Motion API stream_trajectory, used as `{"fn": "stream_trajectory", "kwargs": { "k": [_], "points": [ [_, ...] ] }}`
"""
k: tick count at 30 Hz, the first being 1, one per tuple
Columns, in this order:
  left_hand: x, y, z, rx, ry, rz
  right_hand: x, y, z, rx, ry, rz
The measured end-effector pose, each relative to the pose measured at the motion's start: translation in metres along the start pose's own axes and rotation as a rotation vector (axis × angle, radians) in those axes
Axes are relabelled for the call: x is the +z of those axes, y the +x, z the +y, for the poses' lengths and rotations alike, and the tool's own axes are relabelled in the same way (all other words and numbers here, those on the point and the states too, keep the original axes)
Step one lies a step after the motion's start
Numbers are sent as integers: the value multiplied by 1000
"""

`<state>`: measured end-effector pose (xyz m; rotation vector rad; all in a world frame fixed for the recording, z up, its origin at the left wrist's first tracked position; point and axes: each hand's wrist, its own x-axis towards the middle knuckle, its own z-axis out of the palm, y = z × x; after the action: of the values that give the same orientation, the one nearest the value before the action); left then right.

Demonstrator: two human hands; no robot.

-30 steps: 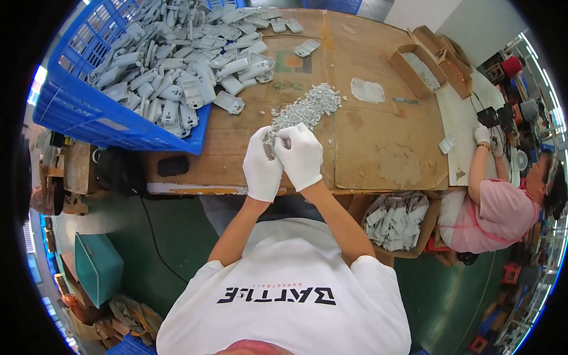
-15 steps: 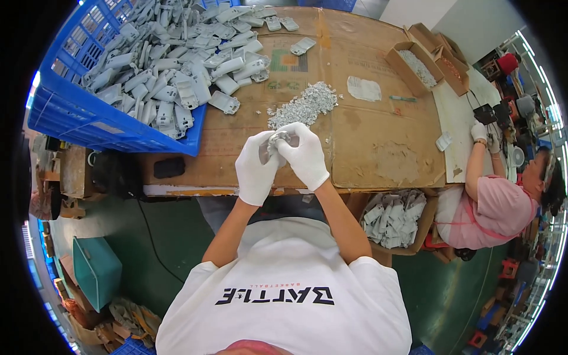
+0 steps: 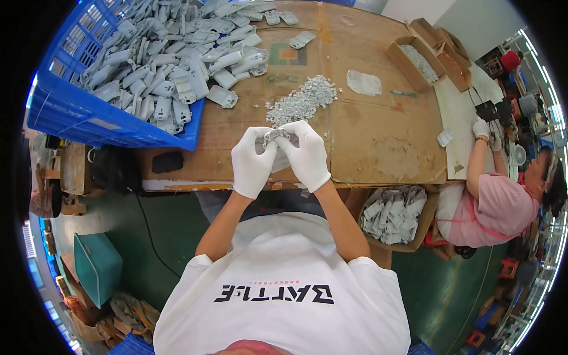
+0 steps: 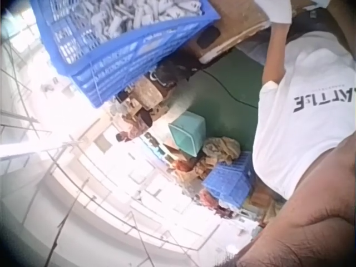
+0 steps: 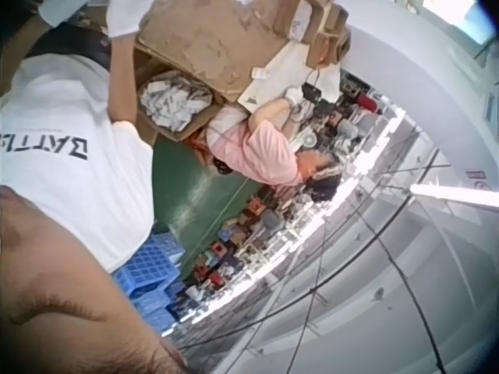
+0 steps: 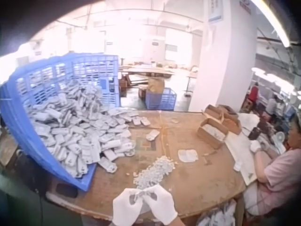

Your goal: The person picks up a remote control shell and a small white component, fits the component into the shell by hand, and places the assembled unit into a cardboard box.

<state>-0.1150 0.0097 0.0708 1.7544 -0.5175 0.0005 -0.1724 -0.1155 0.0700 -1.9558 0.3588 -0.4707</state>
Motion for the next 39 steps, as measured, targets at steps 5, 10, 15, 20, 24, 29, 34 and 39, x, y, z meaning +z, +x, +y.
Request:
{"fn": "stream_trajectory", "kwargs": {
  "k": [5,10,15,20,24,29,34,39],
  "points": [
    [-1,4,6,-18,-60,25,-1,-13,-12,-20,269,69],
    [2,-1,4,-70,-66,-19,2,-19,-9,24,270,86],
    [3,0,-3,-138,-113,-72,6,-18,-4,-47,85,135],
    [1,-5,4,5,-147,-190,7,-13,3,96,153,242],
    [6,-5,-5,15,55,-104,10,-11,-4,147,275,198],
    [7,-6,-8,47,99,-46,10,-7,-3,166,327,86],
    [7,-6,-9,79,134,-14,14,-2,-1,208,323,55],
    [7,-4,-9,52,140,-23,17,1,1,204,297,23]
  ]
}}
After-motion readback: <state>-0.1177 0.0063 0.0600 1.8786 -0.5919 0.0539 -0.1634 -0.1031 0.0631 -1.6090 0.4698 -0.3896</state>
